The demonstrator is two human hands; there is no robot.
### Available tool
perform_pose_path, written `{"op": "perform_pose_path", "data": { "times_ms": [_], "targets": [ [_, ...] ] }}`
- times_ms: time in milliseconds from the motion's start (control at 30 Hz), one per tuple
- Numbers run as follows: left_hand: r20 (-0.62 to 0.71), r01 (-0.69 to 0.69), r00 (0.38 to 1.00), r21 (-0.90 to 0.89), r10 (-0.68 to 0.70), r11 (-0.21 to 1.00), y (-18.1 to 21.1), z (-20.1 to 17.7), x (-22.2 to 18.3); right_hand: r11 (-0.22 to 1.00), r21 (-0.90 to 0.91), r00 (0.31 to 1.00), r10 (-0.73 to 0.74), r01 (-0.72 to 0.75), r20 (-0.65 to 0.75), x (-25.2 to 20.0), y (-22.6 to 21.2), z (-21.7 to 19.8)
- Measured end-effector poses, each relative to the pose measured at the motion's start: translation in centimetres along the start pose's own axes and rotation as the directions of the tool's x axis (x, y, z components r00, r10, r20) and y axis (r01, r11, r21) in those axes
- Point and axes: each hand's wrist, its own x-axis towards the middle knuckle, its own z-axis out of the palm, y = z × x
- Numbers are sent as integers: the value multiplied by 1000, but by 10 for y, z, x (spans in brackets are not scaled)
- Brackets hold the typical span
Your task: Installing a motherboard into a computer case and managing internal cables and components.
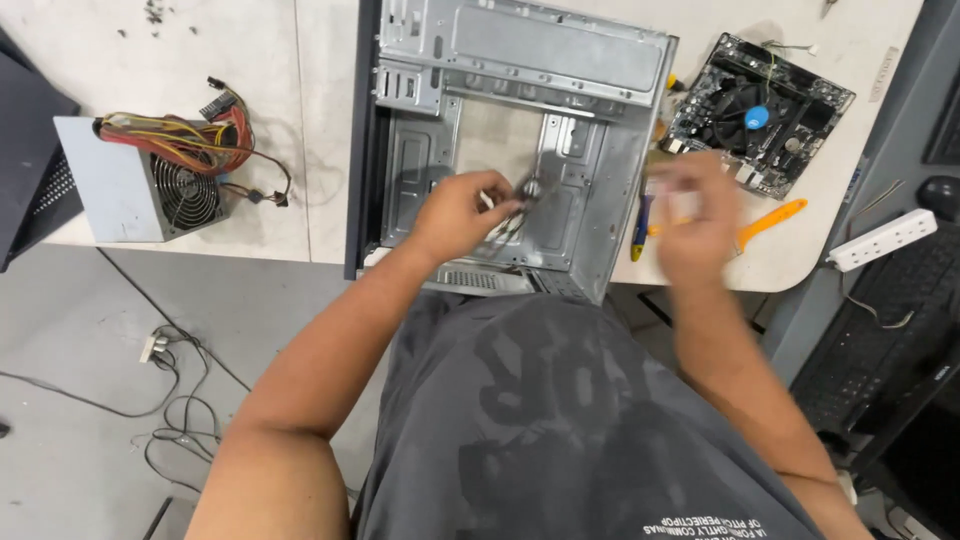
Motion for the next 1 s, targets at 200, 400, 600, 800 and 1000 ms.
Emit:
{"op": "perform_pose_path", "data": {
  "times_ms": [200,400,600,800,1000],
  "targets": [
    [-253,-64,956,-678,-151,732,-15,20,-18,907,91,773,294,-411,562,-41,8,86],
    [-498,-201,865,-462,-66,864,-9,-7,-107,971,-109,686,229,-215,690,-41,46,102],
    [-163,55,952,-741,-259,670,-77,42,-154,946,-314,382,262,82,886,-53,48,116],
    [-250,393,799,-472,-547,789,-102,68,-126,925,-334,310,269,181,912,-56,27,130],
    [-282,284,780,-635,-558,718,-124,89,-110,987,9,574,-100,159,813,-47,16,128]
  ]
}}
